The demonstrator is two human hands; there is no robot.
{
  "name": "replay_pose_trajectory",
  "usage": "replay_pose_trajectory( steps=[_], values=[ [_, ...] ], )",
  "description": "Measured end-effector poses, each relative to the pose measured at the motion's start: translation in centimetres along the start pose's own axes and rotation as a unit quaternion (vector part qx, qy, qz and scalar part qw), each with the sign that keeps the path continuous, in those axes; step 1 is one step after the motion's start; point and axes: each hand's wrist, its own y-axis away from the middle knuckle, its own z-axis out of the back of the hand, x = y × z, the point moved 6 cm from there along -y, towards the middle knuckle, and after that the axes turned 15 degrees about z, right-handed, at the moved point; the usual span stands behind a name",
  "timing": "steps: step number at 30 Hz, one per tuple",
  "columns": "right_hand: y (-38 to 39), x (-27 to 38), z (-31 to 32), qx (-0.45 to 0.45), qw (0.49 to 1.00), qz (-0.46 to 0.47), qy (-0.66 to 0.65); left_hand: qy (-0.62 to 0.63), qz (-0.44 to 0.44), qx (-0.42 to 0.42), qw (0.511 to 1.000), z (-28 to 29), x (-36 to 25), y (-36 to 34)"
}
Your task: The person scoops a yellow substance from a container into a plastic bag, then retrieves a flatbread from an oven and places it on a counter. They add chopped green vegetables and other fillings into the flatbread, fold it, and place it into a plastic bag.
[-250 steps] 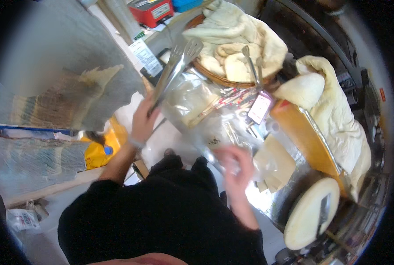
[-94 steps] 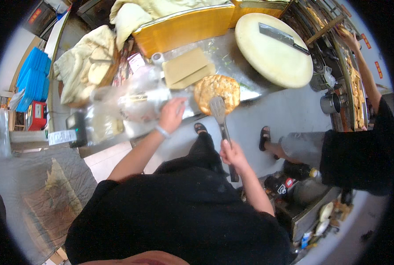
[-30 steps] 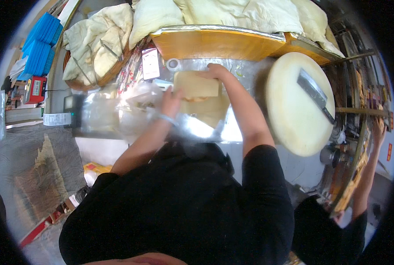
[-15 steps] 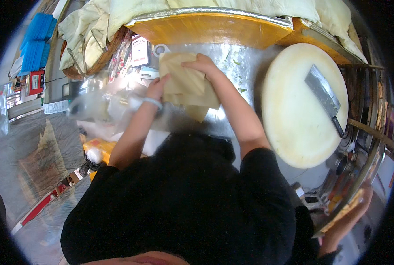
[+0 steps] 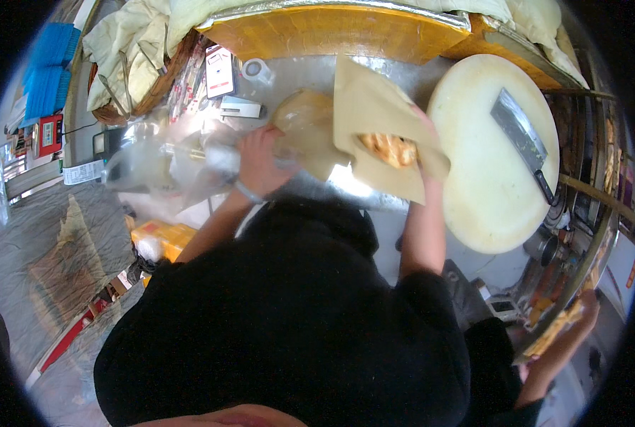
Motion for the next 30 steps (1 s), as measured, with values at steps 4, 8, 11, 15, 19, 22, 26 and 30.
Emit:
replay_pose_trajectory(
  steps=[4, 8, 11, 15, 19, 22, 26, 30],
  values=[
    [5.3, -2.8, -0.2, -0.04, 0.984, -0.108, -0.139, -0.057, 0.016, 0.065, 0.996, -2.6, 1.1, 1.1],
    [5.5, -1.0, -3.8, 0.079, 0.988, -0.109, -0.071, -0.097, -0.034, 0.209, 0.972, -5.9, 2.1, 0.7],
    [4.8, -1.1, -4.4, 0.116, 0.982, -0.14, -0.056, -0.041, 0.019, 0.115, 0.992, -5.1, 2.8, -0.6],
    [2.8, 2.2, -7.1, 0.183, 0.977, -0.1, 0.034, -0.026, 0.017, 0.212, 0.977, -5.5, 2.9, -0.7],
    [2.5, 2.8, -7.5, 0.083, 0.961, -0.263, -0.026, -0.073, -0.003, 0.297, 0.952, -5.9, 1.3, -1.2],
    [2.6, 1.4, -6.1, 0.053, 0.949, -0.304, -0.057, -0.157, -0.029, 0.309, 0.938, -6.4, 1.3, -2.3],
    [2.4, -1.8, -5.0, 0.033, 0.932, -0.344, -0.107, -0.243, -0.043, 0.261, 0.933, -7.5, 3.1, -2.8],
    [1.7, -5.4, -7.2, 0.041, 0.927, -0.349, -0.13, -0.166, 0.004, 0.177, 0.97, -5.4, 2.0, -2.8]
  ],
)
